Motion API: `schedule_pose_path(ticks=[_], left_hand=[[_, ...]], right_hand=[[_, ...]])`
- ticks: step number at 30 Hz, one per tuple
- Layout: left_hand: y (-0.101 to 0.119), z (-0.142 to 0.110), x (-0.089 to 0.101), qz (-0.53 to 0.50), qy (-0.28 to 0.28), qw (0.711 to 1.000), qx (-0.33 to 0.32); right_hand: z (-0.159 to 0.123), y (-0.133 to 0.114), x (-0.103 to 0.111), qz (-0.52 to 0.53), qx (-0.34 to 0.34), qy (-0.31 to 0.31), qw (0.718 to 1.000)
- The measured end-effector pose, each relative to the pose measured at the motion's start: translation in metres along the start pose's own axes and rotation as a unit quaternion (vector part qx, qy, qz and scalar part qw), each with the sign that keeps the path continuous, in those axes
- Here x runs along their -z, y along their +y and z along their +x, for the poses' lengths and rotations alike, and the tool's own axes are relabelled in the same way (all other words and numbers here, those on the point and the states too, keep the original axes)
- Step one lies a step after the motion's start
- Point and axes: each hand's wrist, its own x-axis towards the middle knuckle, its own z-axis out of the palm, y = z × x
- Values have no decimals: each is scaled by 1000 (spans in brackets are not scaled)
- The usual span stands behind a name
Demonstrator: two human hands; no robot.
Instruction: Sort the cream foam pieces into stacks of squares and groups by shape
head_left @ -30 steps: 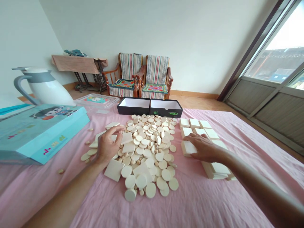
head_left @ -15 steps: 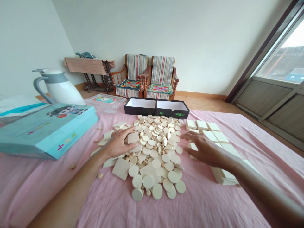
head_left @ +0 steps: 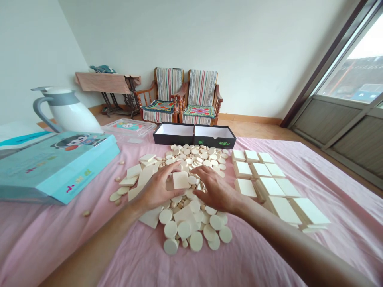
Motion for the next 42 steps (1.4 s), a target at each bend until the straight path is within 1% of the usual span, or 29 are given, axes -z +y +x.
schedule_pose_path(ticks=[3, 6, 8, 10, 13, 15, 17, 19, 21, 24, 26, 29, 38, 40, 42], left_hand=[[4, -2, -4, -17, -8, 1000, -13], [2, -3, -1, -31, -20, 999, -19], [0, -3, 3, -33, -4, 999, -16], [-2, -2, 6, -27, 35, 999, -1], [-6, -1, 9, -23, 106, 994, 32], [-9, 0, 9, -30, 139, 989, 44], [-12, 1, 9, -36, 158, 986, 46], [-14, 2, 9, -40, 169, 984, 45], [-16, 3, 9, -45, 179, 982, 43], [-17, 3, 10, -46, 190, 980, 42], [-17, 3, 12, -42, 196, 978, 51], [-19, 4, 14, -36, 204, 976, 68], [-23, 6, 17, -23, 213, 974, 66], [-25, 7, 19, -3, 213, 975, 64], [-29, 7, 23, 40, 206, 975, 70]], right_hand=[[9, -4, -13, 1, 19, -2, 1000], [16, -6, -22, -5, 11, -13, 1000], [19, -8, -24, -9, 3, -16, 1000], [20, -10, -21, -7, 3, -13, 1000], [14, -9, -6, 1, 13, 12, 1000], [4, -2, 12, -11, 7, 35, 999], [-10, 11, 33, -44, -12, 47, 998], [-27, 29, 53, -82, -40, 36, 995], [-44, 48, 68, -117, -81, 12, 990], [-65, 68, 78, -151, -142, -38, 978], [-75, 74, 78, -163, -171, -72, 969], [-82, 76, 76, -174, -194, -94, 961], [-83, 86, 67, -181, -200, -99, 958], [-84, 87, 67, -175, -203, -110, 957], [-86, 87, 68, -170, -201, -116, 958]])
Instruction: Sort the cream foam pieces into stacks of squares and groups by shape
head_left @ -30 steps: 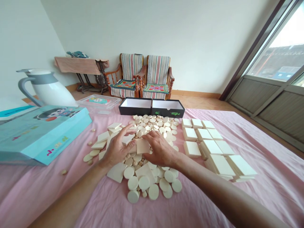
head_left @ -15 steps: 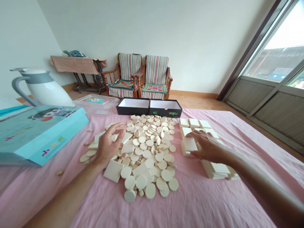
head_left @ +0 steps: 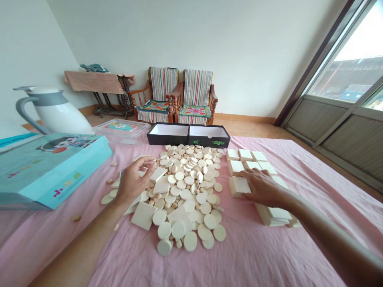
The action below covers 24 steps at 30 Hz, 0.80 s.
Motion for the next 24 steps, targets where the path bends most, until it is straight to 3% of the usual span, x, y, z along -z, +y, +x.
schedule_pose_path(ticks=[6, 11, 16, 20, 24], left_hand=[[-9, 1, 6, 190, -79, 978, -24], [-6, -4, 2, 250, -99, 962, -55], [-9, -5, -1, 223, -117, 966, -58], [-8, -3, -2, 176, -109, 978, -15], [6, -3, -2, -24, -94, 993, 72]], right_hand=[[-6, 4, -1, 36, -1, 88, 995], [-1, 0, -5, 52, 15, 127, 990], [3, -20, -3, 81, 59, 132, 986], [7, -43, -4, 116, 95, 140, 979], [13, -72, -9, 167, 140, 154, 964]])
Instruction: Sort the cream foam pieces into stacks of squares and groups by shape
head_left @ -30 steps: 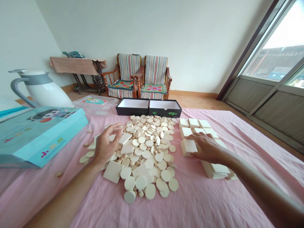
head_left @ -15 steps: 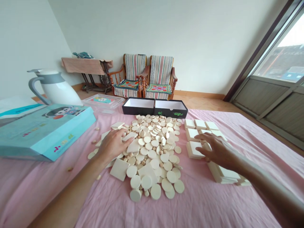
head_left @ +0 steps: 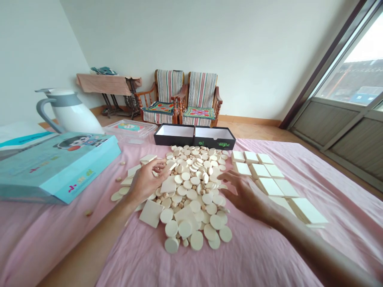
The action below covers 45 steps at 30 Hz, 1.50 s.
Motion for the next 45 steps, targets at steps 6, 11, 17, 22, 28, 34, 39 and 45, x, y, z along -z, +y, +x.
schedule_pose_path(ticks=[6, 11, 17, 22, 28, 34, 39, 45], left_hand=[[38, -20, -13, -406, -129, 900, 86], [54, -41, -25, -510, -184, 833, 104], [54, -46, -32, -554, -228, 791, 126], [48, -41, -32, -515, -177, 825, 152], [43, -37, -30, -486, -129, 853, 137], [45, -37, -29, -446, -106, 881, 120], [42, -36, -28, -442, -104, 882, 125], [39, -37, -27, -431, -110, 888, 115]], right_hand=[[20, -52, -28, 51, 63, 87, 993], [29, -83, -39, 36, 81, 129, 988], [25, -67, -25, 11, 52, 107, 993], [13, -35, -3, -5, -39, 89, 995], [-8, 19, 24, -108, -62, -7, 992], [21, 82, 52, -153, -155, -72, 973], [45, 99, 43, -190, -159, -104, 963], [41, 115, 29, -206, -112, -119, 965]])
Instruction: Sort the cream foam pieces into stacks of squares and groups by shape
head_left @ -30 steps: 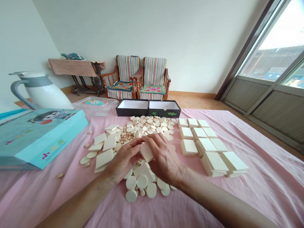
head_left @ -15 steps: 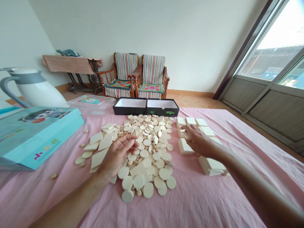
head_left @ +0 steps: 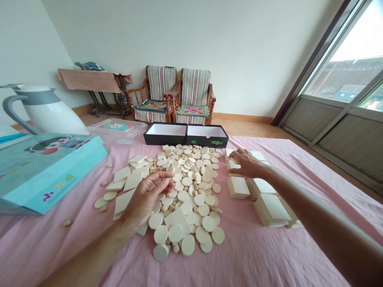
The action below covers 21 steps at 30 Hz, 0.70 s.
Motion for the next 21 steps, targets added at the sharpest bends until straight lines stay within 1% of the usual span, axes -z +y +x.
schedule_pose_path(ticks=[6, 13, 17, 21], left_hand=[[3, 0, 0, 7, 3, 1000, 3], [4, 0, 2, 7, 9, 1000, -5], [4, 1, 5, 13, 12, 1000, -12], [4, 2, 5, 18, 19, 1000, -12]], right_hand=[[2, 4, -6, -7, -2, -3, 1000], [-3, 7, 4, 31, -9, 11, 999], [-7, 6, 9, 40, -8, -7, 999], [-9, 4, 8, 40, -17, -13, 999]])
